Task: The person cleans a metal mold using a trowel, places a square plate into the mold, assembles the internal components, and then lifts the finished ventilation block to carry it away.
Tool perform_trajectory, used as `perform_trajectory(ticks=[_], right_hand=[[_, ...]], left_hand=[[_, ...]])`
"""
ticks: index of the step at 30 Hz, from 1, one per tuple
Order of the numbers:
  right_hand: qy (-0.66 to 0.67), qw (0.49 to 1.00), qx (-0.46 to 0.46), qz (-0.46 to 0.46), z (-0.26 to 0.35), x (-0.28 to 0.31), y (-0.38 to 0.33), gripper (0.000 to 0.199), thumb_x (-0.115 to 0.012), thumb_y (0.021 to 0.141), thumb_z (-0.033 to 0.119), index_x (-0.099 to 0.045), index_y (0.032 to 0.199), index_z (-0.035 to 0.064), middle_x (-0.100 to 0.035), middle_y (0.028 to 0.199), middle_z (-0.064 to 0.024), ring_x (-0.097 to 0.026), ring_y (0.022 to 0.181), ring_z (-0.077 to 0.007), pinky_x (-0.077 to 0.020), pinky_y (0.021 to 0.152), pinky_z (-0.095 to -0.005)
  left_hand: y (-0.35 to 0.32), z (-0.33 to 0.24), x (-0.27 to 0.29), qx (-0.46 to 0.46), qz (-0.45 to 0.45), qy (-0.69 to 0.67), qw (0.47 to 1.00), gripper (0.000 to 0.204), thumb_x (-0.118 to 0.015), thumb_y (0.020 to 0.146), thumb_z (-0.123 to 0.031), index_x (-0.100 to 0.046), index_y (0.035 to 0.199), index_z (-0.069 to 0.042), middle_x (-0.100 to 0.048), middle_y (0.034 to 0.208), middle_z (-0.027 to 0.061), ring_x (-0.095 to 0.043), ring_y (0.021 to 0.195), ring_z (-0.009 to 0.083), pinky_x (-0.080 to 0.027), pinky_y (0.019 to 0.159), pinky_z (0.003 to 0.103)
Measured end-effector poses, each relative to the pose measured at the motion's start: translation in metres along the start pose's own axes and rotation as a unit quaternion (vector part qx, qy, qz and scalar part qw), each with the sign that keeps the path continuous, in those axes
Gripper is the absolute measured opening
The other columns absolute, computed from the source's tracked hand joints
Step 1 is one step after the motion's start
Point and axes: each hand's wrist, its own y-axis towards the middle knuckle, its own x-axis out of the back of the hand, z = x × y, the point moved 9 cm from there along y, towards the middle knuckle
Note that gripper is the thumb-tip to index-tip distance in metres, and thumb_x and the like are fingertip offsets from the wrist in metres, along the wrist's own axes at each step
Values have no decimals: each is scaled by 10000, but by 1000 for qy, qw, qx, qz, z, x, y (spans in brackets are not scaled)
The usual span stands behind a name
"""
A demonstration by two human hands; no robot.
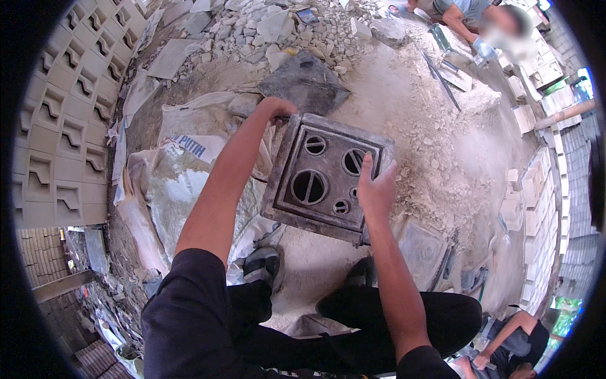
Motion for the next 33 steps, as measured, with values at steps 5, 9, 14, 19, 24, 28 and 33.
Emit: perform_trajectory(ticks=[5,9,14,19,24,28,33], right_hand=[[12,1000,-4,19,11,3,-4,820,-425,915,529,-294,1333,-164,-422,1311,-349,-454,1212,-433,-350,1026,-451],[40,998,-33,22,-9,-1,3,738,-377,946,467,-298,1336,-155,-425,1313,-343,-473,1190,-438,-370,1010,-466],[72,996,-33,44,-4,-12,6,654,-344,959,408,-311,1342,-121,-451,1294,-331,-495,1172,-423,-396,982,-477],[92,991,-32,90,-7,-10,3,654,-317,961,409,-288,1353,-114,-427,1321,-323,-482,1189,-418,-389,986,-481],[146,985,70,62,-28,-20,25,720,-288,963,470,-264,1378,-117,-388,1350,-338,-383,1280,-431,-294,1087,-427],[18,971,75,228,-30,-4,34,697,-322,939,549,-468,1294,-33,-490,1269,-310,-473,1203,-422,-356,1042,-434],[-64,971,143,180,-20,102,47,630,-473,888,528,-603,1093,-53,-584,1138,-285,-557,1100,-390,-442,944,-445]], left_hand=[[-72,-28,63,-116,-427,129,887,483,-434,912,-446,-606,822,-4,-641,819,216,-608,852,405,-460,750,483],[-126,-45,52,-191,-518,23,833,504,-402,927,-438,-616,878,16,-628,914,250,-591,924,418,-445,809,483],[-139,-29,-13,-160,-473,9,866,520,-356,943,-448,-496,1231,-38,-468,1295,229,-446,1210,366,-362,986,456],[-183,-61,-58,-88,-458,121,876,692,-329,943,-496,-147,1486,-106,-126,1543,154,-113,1424,336,-105,1142,491],[-217,-82,-92,-85,-481,171,856,696,-332,939,-506,-177,1478,-94,-141,1533,182,-104,1425,342,-94,1129,533],[-224,-90,-106,-58,-423,215,878,707,-378,922,-509,-230,1456,-69,-195,1519,178,-128,1419,341,-113,1120,549],[-241,-198,-138,-194,-358,259,876,544,-501,892,-397,-491,1280,-17,-503,1306,222,-461,1233,352,-332,1029,496]])
